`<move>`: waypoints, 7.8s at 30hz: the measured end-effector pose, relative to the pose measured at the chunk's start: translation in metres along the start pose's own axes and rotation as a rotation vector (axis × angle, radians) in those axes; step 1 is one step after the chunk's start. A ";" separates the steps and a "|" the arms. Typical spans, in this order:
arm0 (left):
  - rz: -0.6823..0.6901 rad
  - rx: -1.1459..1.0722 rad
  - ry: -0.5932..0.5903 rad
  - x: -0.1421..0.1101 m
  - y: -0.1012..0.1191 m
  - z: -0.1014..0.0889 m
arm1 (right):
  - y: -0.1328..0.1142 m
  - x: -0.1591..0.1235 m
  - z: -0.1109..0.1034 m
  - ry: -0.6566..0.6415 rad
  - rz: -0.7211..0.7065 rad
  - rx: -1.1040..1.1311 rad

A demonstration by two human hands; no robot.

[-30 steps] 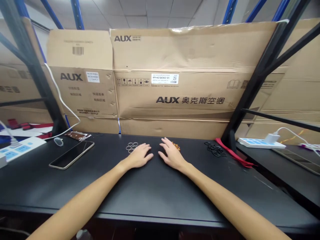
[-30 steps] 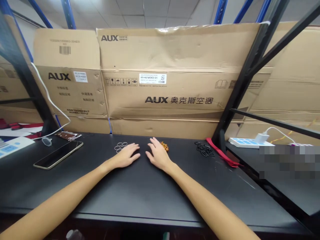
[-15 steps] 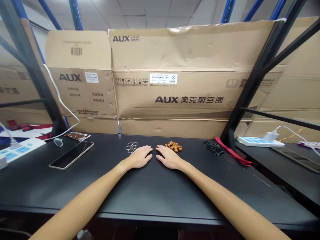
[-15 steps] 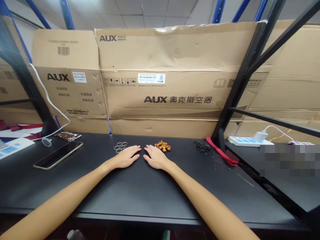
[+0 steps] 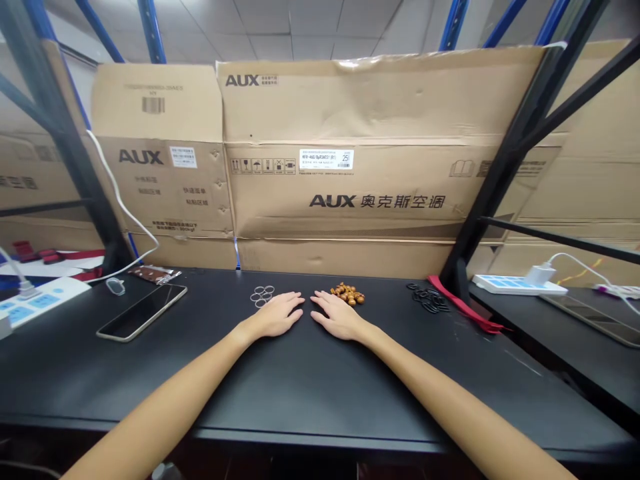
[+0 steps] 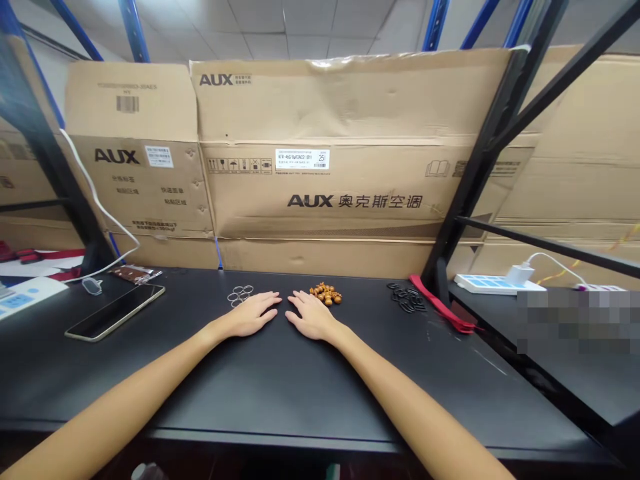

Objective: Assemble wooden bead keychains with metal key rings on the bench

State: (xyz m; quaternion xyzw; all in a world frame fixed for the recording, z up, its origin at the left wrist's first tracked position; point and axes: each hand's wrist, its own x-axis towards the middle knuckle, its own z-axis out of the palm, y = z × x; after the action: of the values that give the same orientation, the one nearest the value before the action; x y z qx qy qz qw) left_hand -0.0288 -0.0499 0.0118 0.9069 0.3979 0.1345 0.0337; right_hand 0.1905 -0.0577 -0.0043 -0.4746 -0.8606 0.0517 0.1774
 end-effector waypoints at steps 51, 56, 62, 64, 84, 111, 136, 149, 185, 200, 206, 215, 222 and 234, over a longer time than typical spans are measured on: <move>-0.033 0.069 0.088 -0.001 0.003 0.010 | -0.005 -0.003 -0.003 0.156 -0.112 -0.039; -0.163 0.092 0.159 -0.003 0.006 0.011 | -0.008 -0.003 -0.010 0.313 0.074 -0.228; -0.058 0.022 0.087 -0.004 0.006 0.008 | -0.002 -0.003 -0.009 0.301 0.274 -0.303; 0.006 -0.004 0.075 -0.004 0.006 0.005 | -0.003 -0.003 -0.008 0.276 0.243 -0.272; 0.143 -0.019 0.138 0.003 0.008 -0.004 | -0.005 -0.004 -0.009 0.273 0.039 -0.101; -0.030 -0.353 0.202 0.005 0.006 -0.004 | -0.003 -0.001 -0.002 0.282 -0.208 0.060; -0.036 -0.604 0.128 0.003 0.009 -0.007 | -0.013 -0.002 -0.005 0.312 -0.218 0.171; 0.000 -0.481 0.171 0.002 0.017 -0.009 | -0.016 -0.003 -0.007 0.326 -0.240 0.154; 0.013 -0.495 0.214 0.001 0.022 -0.008 | -0.014 -0.001 -0.008 0.298 -0.359 -0.044; 0.126 -0.283 0.169 -0.001 0.015 -0.008 | -0.010 -0.001 -0.004 0.284 -0.188 0.011; 0.176 -0.156 0.199 -0.002 0.017 -0.005 | -0.010 -0.002 -0.003 0.261 -0.243 0.027; 0.162 -0.156 0.203 -0.003 0.023 -0.004 | -0.013 -0.004 -0.006 0.243 -0.269 0.066; 0.171 -0.168 0.196 0.000 0.018 0.000 | -0.013 -0.004 -0.005 0.248 -0.266 0.065; 0.144 -0.229 0.212 0.003 0.014 0.002 | -0.016 -0.004 -0.007 0.243 -0.277 0.052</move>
State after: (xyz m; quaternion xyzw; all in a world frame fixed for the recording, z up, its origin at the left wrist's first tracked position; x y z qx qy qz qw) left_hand -0.0165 -0.0575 0.0128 0.9040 0.3154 0.2758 0.0851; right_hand 0.1824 -0.0704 0.0054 -0.3496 -0.8883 -0.0088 0.2977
